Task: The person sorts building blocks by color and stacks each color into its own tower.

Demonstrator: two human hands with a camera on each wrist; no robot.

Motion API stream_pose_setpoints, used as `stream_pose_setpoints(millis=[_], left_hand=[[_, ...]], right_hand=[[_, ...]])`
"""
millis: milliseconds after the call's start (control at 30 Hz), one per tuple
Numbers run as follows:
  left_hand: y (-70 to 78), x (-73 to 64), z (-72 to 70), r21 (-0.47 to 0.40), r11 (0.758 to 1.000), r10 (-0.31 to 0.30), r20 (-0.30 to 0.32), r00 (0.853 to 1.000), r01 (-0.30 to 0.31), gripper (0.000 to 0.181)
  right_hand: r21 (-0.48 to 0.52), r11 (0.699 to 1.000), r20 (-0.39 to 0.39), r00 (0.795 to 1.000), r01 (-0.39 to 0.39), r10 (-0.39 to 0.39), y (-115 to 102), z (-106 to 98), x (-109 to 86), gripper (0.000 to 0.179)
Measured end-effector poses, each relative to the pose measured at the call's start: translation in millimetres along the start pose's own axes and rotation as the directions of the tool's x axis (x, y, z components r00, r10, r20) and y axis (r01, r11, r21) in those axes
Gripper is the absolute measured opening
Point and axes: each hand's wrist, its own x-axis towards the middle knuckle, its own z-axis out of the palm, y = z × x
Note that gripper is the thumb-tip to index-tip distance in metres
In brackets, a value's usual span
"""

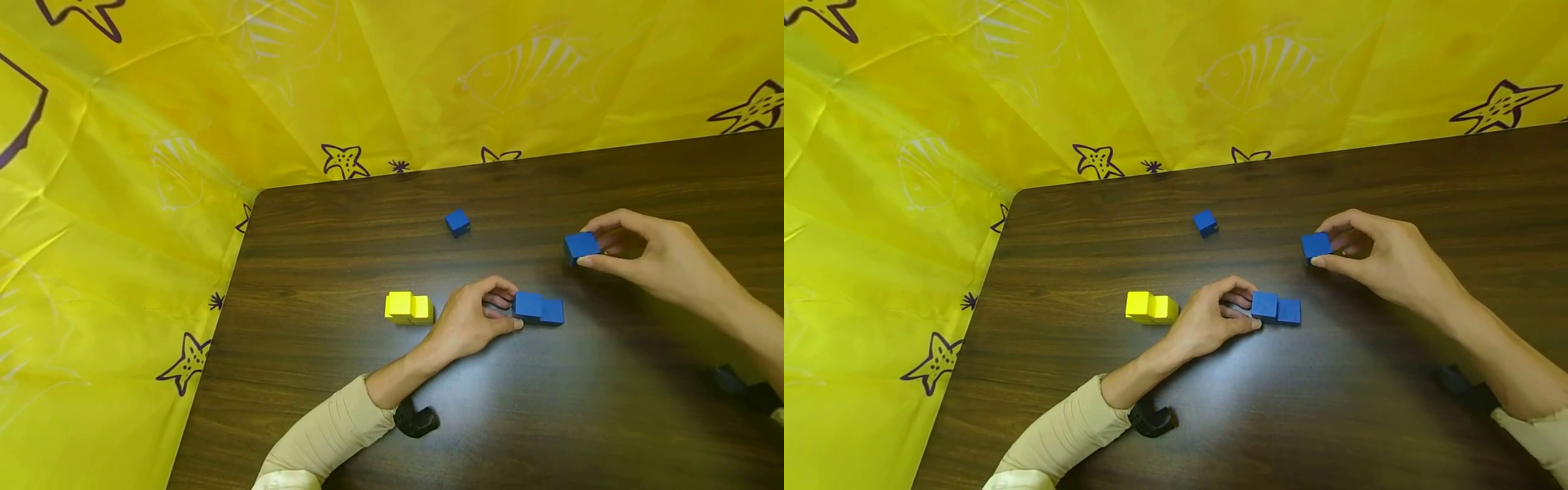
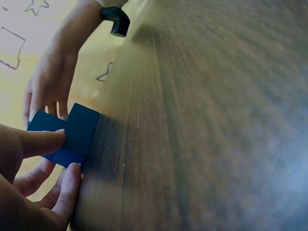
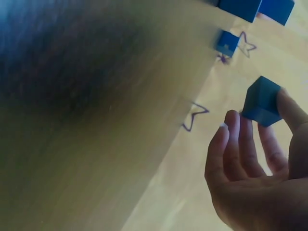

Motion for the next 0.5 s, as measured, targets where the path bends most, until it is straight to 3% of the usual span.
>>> stream_pose_setpoints(millis=[333, 500], left_hand=[[-0.2, 0.0, -0.1, -0.007, 1.0, -0.009, 0.002, 1.0, 0.009, 0.037], [-0.1, 0.1, -0.5, 0.003, 1.0, -0.007, 0.004, 1.0, 0.007, 0.037]], right_hand=[[0.001, 1.0, -0.011, 1.0, 0.026, -0.026, -7.3, 4.0, -12.2, 0.041], [0.053, 0.999, -0.009, 1.0, 0.001, -0.001, -9.4, 8.3, -18.6, 0.042]])
